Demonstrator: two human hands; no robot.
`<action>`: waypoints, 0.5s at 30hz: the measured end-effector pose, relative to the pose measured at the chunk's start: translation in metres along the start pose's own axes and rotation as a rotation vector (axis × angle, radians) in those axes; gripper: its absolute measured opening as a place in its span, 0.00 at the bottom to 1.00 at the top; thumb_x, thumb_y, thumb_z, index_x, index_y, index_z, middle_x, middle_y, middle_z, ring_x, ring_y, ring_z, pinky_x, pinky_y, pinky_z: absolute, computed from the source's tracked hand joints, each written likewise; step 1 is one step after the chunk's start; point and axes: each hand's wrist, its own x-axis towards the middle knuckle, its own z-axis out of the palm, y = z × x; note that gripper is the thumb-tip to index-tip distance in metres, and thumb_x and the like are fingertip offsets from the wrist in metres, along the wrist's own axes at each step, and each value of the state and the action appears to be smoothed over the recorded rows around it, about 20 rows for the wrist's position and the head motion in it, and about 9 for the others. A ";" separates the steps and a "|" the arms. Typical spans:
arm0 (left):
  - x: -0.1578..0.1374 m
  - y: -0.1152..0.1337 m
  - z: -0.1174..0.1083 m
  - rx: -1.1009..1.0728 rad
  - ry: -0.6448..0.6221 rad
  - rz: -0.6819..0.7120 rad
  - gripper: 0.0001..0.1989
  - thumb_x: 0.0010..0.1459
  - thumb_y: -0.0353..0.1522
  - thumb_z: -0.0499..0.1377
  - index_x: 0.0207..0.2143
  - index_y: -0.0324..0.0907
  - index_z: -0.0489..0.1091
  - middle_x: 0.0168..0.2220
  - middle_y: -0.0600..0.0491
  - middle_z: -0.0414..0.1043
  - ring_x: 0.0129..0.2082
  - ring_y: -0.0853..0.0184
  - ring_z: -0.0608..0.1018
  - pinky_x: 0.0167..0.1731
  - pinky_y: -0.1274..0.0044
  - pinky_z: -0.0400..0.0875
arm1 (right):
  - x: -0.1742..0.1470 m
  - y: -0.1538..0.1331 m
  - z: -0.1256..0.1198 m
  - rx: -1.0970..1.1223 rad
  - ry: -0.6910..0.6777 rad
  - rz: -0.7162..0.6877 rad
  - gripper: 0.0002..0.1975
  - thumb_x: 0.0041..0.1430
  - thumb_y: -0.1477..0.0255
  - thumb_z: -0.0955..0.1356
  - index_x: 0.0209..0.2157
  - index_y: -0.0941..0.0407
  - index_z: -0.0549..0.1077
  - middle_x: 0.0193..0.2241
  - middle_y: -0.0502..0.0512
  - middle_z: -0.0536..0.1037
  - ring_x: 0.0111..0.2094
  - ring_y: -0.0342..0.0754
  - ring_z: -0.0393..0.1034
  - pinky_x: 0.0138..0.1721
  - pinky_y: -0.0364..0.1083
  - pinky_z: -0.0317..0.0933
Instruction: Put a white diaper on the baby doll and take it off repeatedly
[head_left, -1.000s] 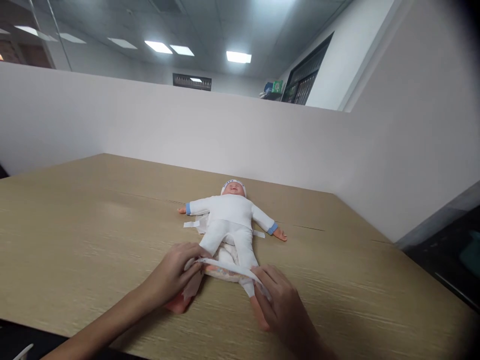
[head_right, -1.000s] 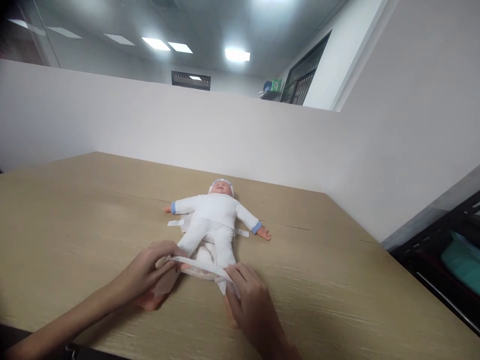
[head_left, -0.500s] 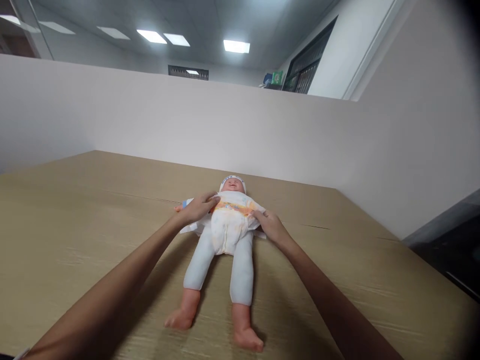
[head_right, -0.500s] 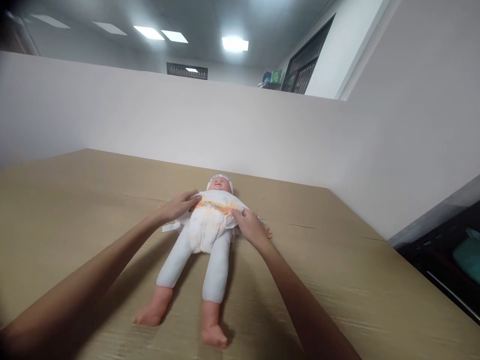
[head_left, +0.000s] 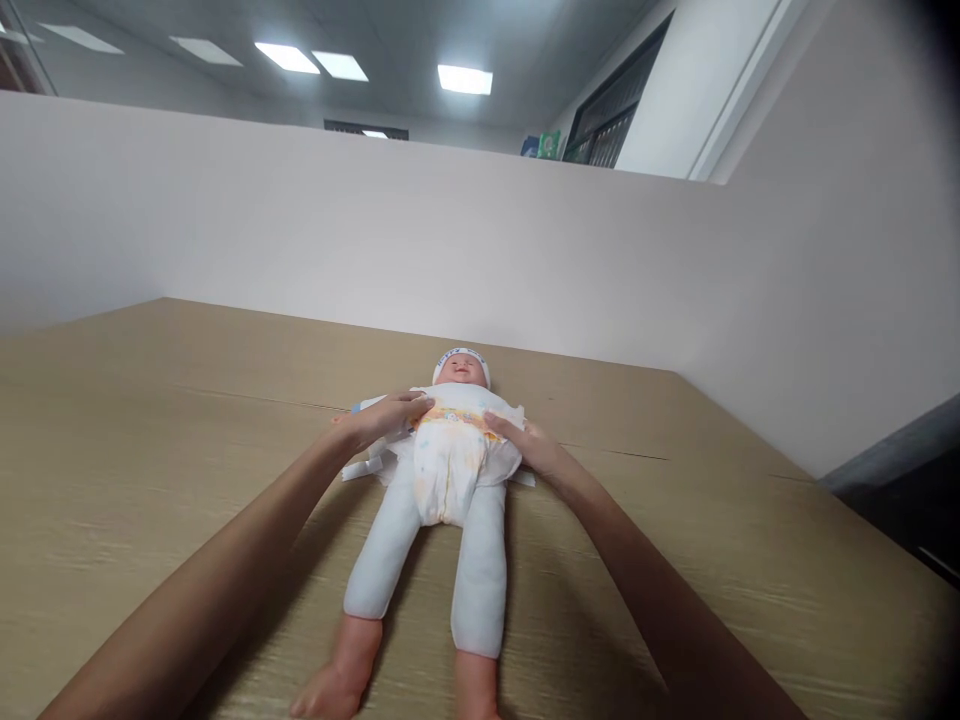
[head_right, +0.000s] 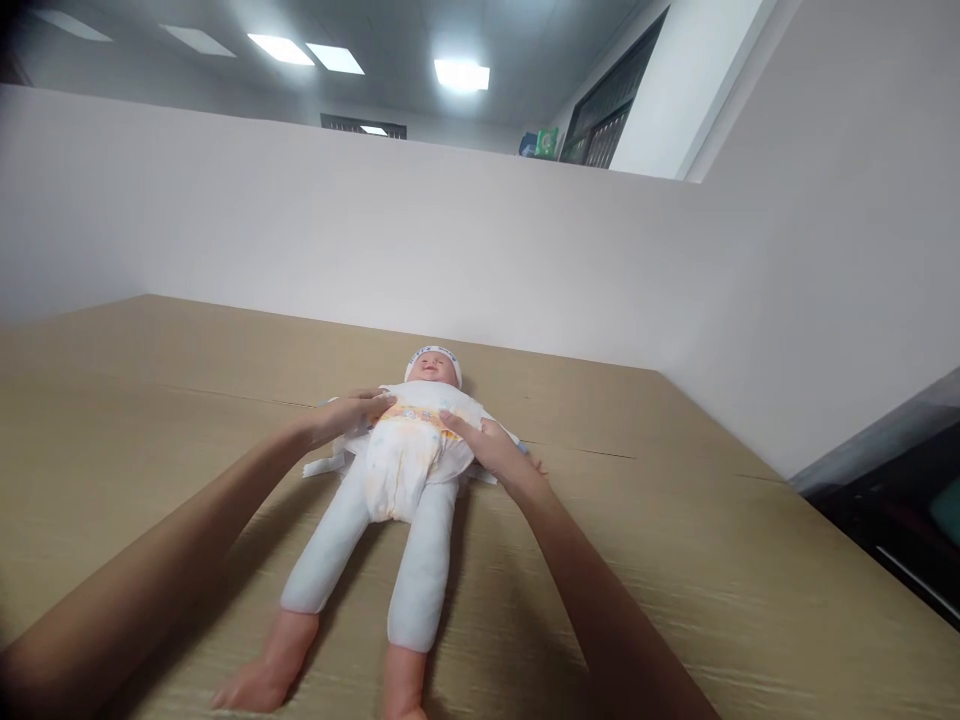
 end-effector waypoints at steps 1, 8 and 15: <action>0.000 0.001 0.000 -0.006 0.001 -0.003 0.29 0.59 0.60 0.65 0.34 0.43 0.71 0.36 0.53 0.72 0.35 0.63 0.72 0.34 0.74 0.65 | -0.002 -0.003 -0.004 -0.029 -0.031 0.029 0.27 0.62 0.46 0.74 0.49 0.55 0.84 0.47 0.61 0.88 0.47 0.58 0.83 0.48 0.52 0.78; -0.003 0.006 -0.005 -0.052 -0.030 -0.039 0.30 0.56 0.60 0.67 0.36 0.42 0.74 0.37 0.52 0.76 0.35 0.63 0.74 0.33 0.75 0.66 | -0.012 -0.015 -0.050 -0.450 0.123 0.060 0.15 0.61 0.57 0.75 0.35 0.55 0.82 0.32 0.57 0.85 0.35 0.54 0.80 0.37 0.50 0.73; -0.011 0.017 -0.007 -0.112 -0.118 -0.041 0.33 0.54 0.61 0.69 0.39 0.39 0.79 0.38 0.47 0.81 0.34 0.63 0.77 0.31 0.75 0.67 | -0.033 -0.024 0.024 -0.545 0.005 -0.550 0.29 0.76 0.56 0.66 0.73 0.46 0.63 0.74 0.57 0.66 0.75 0.57 0.58 0.76 0.62 0.53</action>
